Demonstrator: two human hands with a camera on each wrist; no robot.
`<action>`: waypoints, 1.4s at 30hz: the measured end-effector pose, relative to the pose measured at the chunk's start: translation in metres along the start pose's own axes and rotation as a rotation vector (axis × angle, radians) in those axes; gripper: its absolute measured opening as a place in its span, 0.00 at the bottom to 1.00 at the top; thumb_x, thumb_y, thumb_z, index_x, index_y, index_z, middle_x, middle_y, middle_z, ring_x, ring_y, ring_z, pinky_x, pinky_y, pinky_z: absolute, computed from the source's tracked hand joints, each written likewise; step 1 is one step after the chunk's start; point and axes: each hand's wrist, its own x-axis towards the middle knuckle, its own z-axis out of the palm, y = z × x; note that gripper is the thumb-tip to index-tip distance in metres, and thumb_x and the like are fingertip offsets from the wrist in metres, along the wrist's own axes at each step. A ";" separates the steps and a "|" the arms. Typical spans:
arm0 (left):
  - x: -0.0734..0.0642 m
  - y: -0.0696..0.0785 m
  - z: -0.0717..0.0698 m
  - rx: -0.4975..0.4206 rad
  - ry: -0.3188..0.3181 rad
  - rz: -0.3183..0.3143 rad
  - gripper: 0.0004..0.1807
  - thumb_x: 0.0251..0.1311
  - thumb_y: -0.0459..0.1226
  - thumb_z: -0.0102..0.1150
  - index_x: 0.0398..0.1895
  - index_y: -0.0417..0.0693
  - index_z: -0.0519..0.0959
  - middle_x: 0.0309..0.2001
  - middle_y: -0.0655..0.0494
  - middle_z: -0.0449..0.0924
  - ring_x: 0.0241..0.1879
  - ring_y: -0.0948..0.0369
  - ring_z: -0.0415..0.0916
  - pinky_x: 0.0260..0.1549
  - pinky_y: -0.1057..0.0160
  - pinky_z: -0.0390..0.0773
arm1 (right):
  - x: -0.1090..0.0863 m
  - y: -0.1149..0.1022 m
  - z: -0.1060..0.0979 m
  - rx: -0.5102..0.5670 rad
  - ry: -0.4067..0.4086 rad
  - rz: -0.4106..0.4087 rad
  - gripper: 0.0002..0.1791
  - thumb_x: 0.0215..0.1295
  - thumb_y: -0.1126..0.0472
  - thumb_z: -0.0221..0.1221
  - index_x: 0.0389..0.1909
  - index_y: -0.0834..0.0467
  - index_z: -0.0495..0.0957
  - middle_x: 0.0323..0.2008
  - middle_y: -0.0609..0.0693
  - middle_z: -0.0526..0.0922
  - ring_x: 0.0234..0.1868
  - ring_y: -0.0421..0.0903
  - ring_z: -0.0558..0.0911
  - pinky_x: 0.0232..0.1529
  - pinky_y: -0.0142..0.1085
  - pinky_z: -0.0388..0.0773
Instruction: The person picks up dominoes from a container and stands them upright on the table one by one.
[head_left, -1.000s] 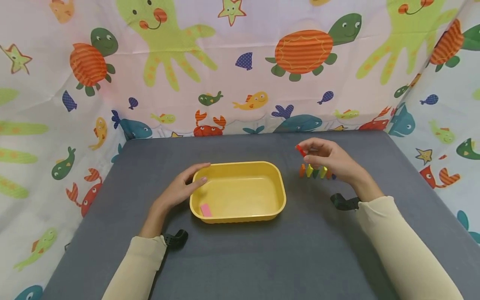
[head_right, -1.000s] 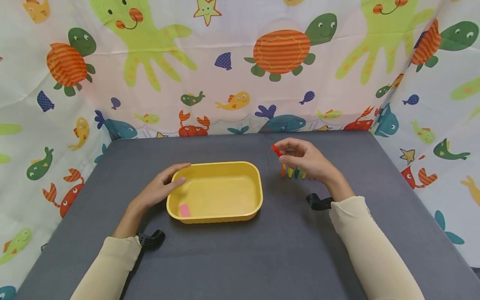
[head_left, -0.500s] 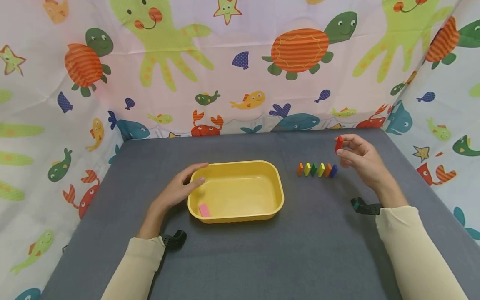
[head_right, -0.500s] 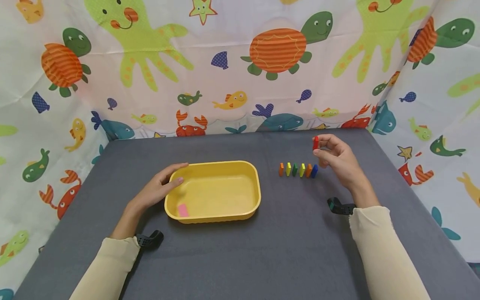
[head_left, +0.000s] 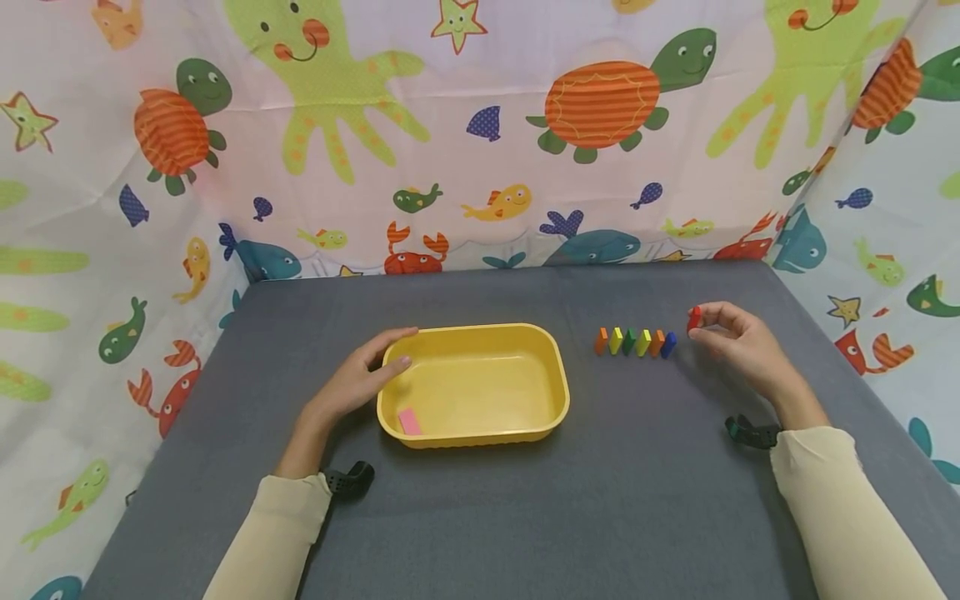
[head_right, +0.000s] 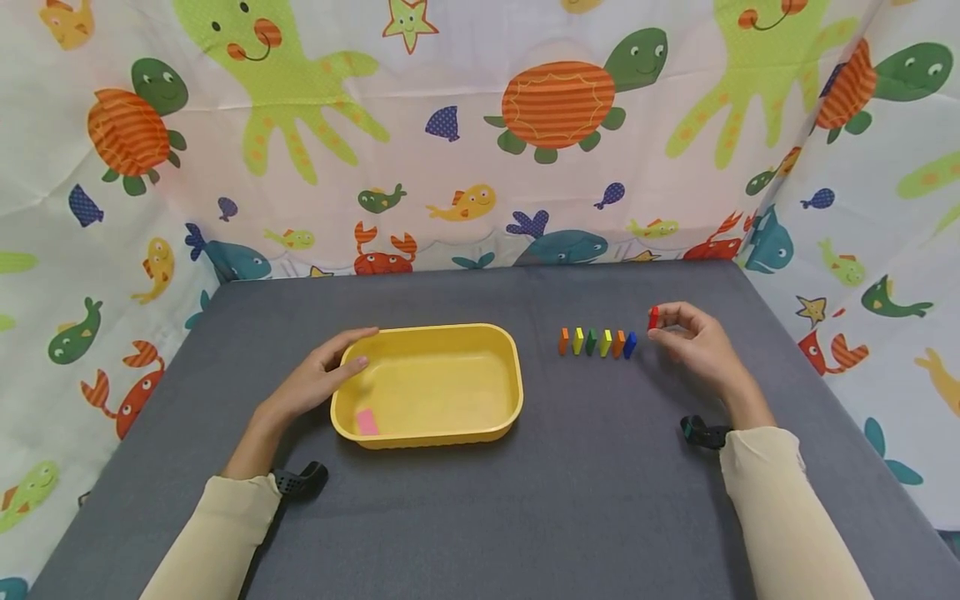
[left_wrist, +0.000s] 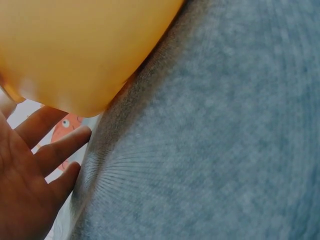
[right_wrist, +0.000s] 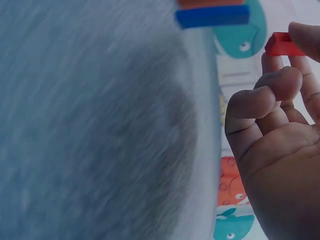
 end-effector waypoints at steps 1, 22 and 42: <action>0.000 0.000 0.000 0.000 0.000 -0.002 0.27 0.73 0.45 0.57 0.74 0.64 0.68 0.75 0.57 0.66 0.73 0.51 0.64 0.73 0.40 0.63 | 0.000 0.003 -0.001 -0.028 -0.009 0.007 0.18 0.72 0.56 0.62 0.57 0.57 0.73 0.40 0.30 0.78 0.32 0.34 0.80 0.31 0.32 0.76; -0.001 0.001 0.001 0.021 0.006 -0.030 0.27 0.73 0.47 0.57 0.73 0.71 0.67 0.75 0.58 0.66 0.73 0.52 0.65 0.72 0.40 0.66 | 0.005 0.010 0.007 -0.259 -0.138 -0.002 0.20 0.68 0.60 0.66 0.56 0.65 0.77 0.53 0.67 0.80 0.22 0.38 0.74 0.25 0.33 0.71; -0.001 -0.002 -0.002 0.012 -0.007 -0.005 0.27 0.73 0.47 0.57 0.74 0.67 0.68 0.75 0.58 0.66 0.73 0.53 0.64 0.73 0.41 0.64 | 0.005 0.006 0.006 -0.282 -0.165 0.042 0.26 0.68 0.58 0.65 0.63 0.64 0.73 0.57 0.67 0.78 0.26 0.43 0.78 0.29 0.33 0.73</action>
